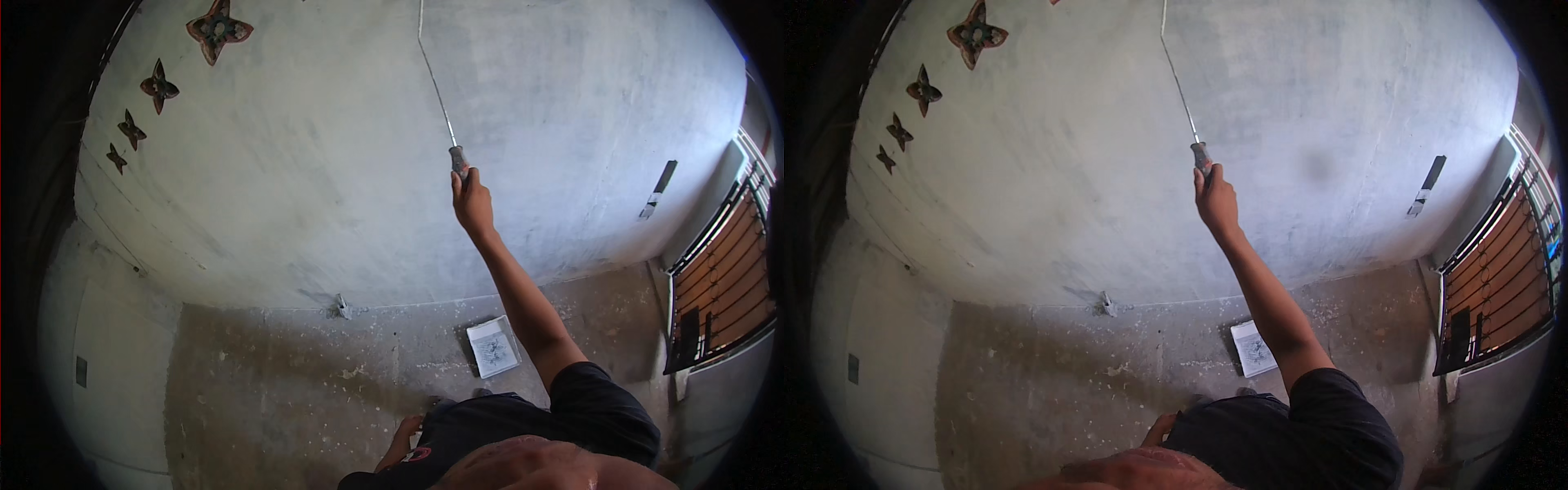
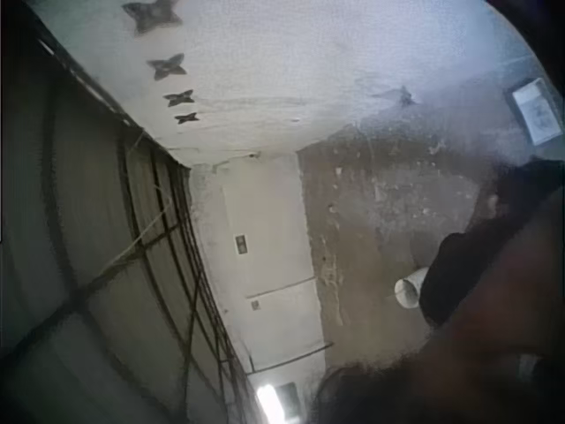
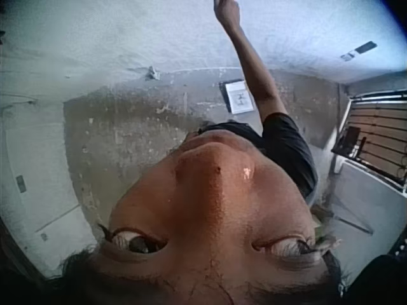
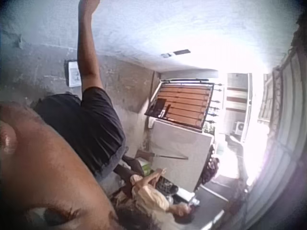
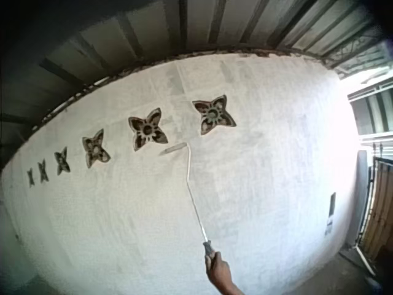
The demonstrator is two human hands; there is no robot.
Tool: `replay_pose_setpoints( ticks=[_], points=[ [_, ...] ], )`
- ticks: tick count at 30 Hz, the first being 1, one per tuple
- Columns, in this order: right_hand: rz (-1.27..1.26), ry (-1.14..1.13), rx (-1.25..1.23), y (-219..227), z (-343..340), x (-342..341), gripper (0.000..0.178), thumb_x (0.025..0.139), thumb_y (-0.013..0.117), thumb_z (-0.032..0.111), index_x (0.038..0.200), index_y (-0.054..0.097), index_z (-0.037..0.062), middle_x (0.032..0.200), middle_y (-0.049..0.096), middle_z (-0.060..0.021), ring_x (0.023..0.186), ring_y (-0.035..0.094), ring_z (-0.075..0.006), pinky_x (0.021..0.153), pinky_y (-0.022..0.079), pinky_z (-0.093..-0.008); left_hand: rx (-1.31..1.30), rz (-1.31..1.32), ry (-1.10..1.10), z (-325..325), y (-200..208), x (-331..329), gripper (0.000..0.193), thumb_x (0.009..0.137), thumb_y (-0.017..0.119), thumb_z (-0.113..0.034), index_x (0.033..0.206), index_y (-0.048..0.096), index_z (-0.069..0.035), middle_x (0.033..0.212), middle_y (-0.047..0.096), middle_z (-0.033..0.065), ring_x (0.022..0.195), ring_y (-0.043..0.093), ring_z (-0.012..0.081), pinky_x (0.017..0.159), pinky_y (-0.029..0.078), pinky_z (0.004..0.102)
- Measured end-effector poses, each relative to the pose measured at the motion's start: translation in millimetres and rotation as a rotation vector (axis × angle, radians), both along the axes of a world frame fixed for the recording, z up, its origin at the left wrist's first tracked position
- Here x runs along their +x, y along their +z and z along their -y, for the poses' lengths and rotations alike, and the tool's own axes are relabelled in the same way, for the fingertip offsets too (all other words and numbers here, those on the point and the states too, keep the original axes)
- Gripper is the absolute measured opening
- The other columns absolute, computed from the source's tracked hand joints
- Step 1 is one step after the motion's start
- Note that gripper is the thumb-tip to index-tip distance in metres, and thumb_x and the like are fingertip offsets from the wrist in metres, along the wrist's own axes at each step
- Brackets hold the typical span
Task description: The person is painting a wall using a paint roller.
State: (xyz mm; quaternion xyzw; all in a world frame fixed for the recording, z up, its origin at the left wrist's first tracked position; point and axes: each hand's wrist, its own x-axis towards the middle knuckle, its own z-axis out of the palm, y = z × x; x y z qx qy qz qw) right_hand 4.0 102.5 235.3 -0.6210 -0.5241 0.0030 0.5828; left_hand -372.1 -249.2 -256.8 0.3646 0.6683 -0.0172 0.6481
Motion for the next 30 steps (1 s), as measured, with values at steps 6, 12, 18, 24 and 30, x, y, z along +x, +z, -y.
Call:
replay_pose_setpoints(
  ticks=[6,12,18,24,30],
  points=[
    [-0.020,0.001,0.014,36.9,-14.3,-17.3,0.030,0.095,0.052,0.032,0.098,0.041,0.0037,0.068,0.060,-0.0275,0.064,0.057,-0.0497,0.053,0.043,-0.0565,-0.044,0.035,0.083,-11.9,-13.1,-22.6,0.057,0.086,0.055,-0.054,0.120,0.059,-0.008,0.116,0.061,0.0120,0.098,0.063,0.0310,0.082,0.043,0.0533],
    [0.007,-0.085,0.050,120.4,-54.3,-23.5,0.035,0.096,0.048,0.036,0.102,0.044,0.0025,0.078,0.062,-0.0307,0.076,0.058,-0.0517,0.063,0.046,-0.0567,0.111,0.011,-0.230,-26.2,-19.6,-59.1,0.057,0.087,0.054,-0.054,0.118,0.057,-0.006,0.105,0.062,0.0102,0.088,0.065,0.0281,0.076,0.047,0.0458],
    [-0.033,-0.064,0.083,141.1,-71.9,-39.8,0.038,0.094,0.049,0.040,0.103,0.046,0.0032,0.083,0.063,-0.0301,0.080,0.060,-0.0504,0.069,0.047,-0.0569,0.260,-0.027,-0.276,-20.8,-31.2,-108.9,0.056,0.086,0.055,-0.053,0.117,0.058,-0.006,0.103,0.063,0.0105,0.087,0.065,0.0250,0.074,0.048,0.0450],
    [-0.121,-0.039,0.116,23.7,-49.1,-88.0,0.032,0.096,0.051,0.034,0.103,0.049,0.0030,0.069,0.062,-0.0236,0.063,0.061,-0.0438,0.054,0.048,-0.0463,0.111,-0.015,-0.263,-44.9,-45.3,-140.9,0.058,0.085,0.057,-0.051,0.122,0.054,-0.007,0.106,0.063,0.0113,0.081,0.066,0.0243,0.070,0.049,0.0438],
    [-0.305,0.029,0.013,28.3,-25.8,-110.5,0.034,0.096,0.050,0.033,0.097,0.051,-0.0005,0.069,0.061,-0.0253,0.064,0.060,-0.0450,0.056,0.045,-0.0482,0.073,0.384,0.239,-54.2,-40.7,-188.3,0.056,0.083,0.059,-0.053,0.117,0.056,-0.008,0.099,0.064,0.0084,0.078,0.066,0.0221,0.064,0.048,0.0422]
  ],
)
